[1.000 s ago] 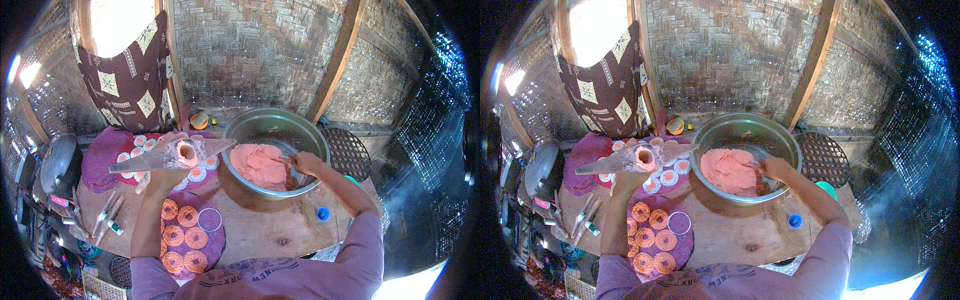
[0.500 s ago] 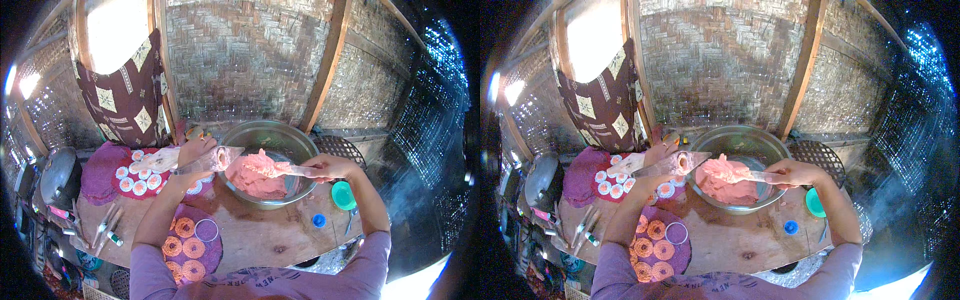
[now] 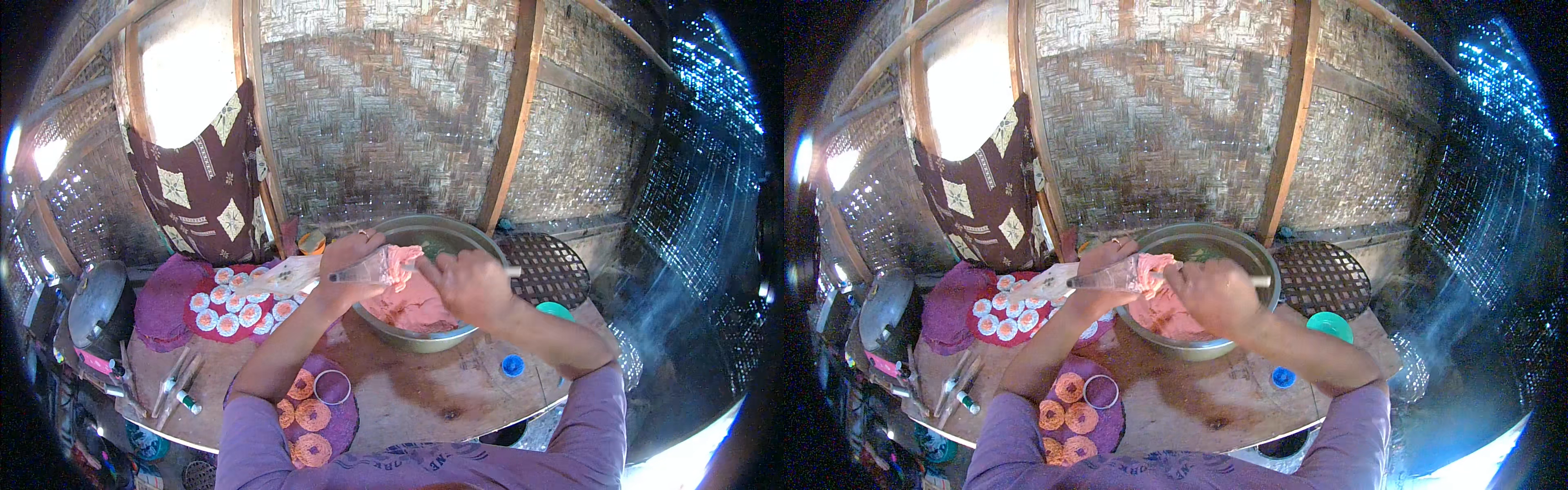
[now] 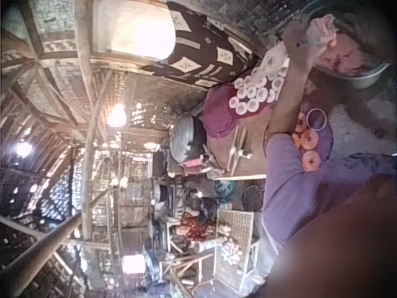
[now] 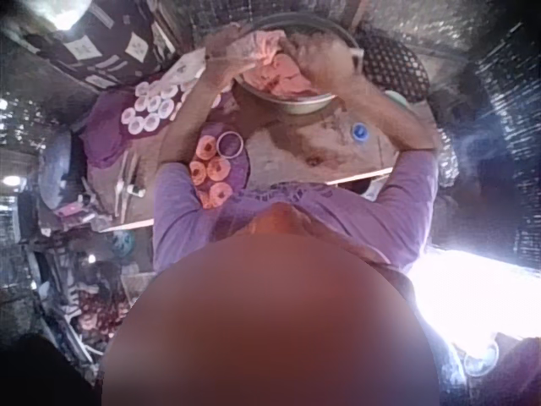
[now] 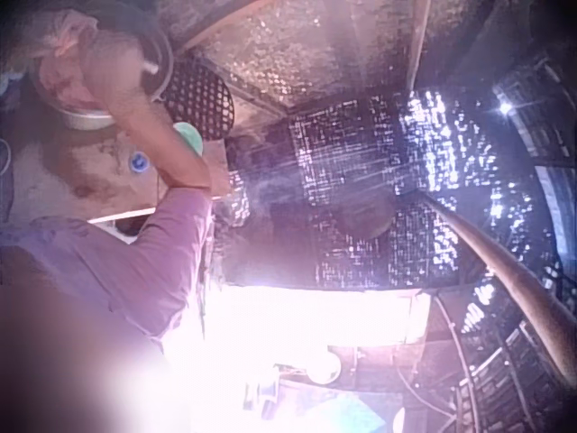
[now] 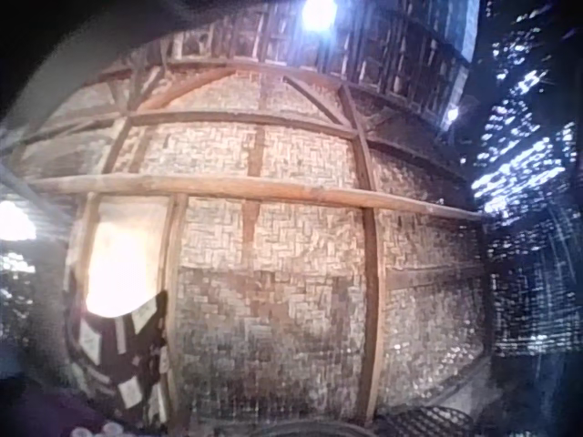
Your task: The person scoops pink and white dough into a wooden mold, presses it, and flips the mold to release round decorated cakes onto a purple mat. They repeat this process, arranging the finished cakes and occasionally adjusting the mold and mats.
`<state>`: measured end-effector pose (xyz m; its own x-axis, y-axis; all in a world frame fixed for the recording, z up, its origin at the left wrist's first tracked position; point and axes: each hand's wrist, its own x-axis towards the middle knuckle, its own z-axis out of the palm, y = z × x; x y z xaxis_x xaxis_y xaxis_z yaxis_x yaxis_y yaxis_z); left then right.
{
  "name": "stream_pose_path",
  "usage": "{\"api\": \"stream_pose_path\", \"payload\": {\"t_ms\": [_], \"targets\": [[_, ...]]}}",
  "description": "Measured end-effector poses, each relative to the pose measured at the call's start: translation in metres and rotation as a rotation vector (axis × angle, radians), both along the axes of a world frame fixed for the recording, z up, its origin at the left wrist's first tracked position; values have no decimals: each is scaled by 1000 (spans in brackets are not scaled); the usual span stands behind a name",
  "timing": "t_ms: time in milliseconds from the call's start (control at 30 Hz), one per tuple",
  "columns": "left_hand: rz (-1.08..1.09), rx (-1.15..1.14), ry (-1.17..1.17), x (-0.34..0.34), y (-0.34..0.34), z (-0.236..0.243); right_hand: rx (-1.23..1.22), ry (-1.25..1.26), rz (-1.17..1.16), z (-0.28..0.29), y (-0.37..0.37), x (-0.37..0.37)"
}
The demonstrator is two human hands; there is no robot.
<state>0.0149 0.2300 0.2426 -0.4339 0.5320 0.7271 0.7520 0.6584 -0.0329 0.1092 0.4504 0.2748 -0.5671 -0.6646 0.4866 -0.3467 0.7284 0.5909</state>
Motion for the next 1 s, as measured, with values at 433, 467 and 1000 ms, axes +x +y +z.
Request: {"api": "stream_pose_path", "payload": {"t_ms": [433,467,1000], "targets": [[313,85,74,-30,-38,-15,-328,-15,41,26,17,3],[281,67,187,-29,-35,-12,-237,-55,26,28,15,2],[209,-123,-120,-3,-17,-23,-190,-263,106,-12,5,-3]]}}
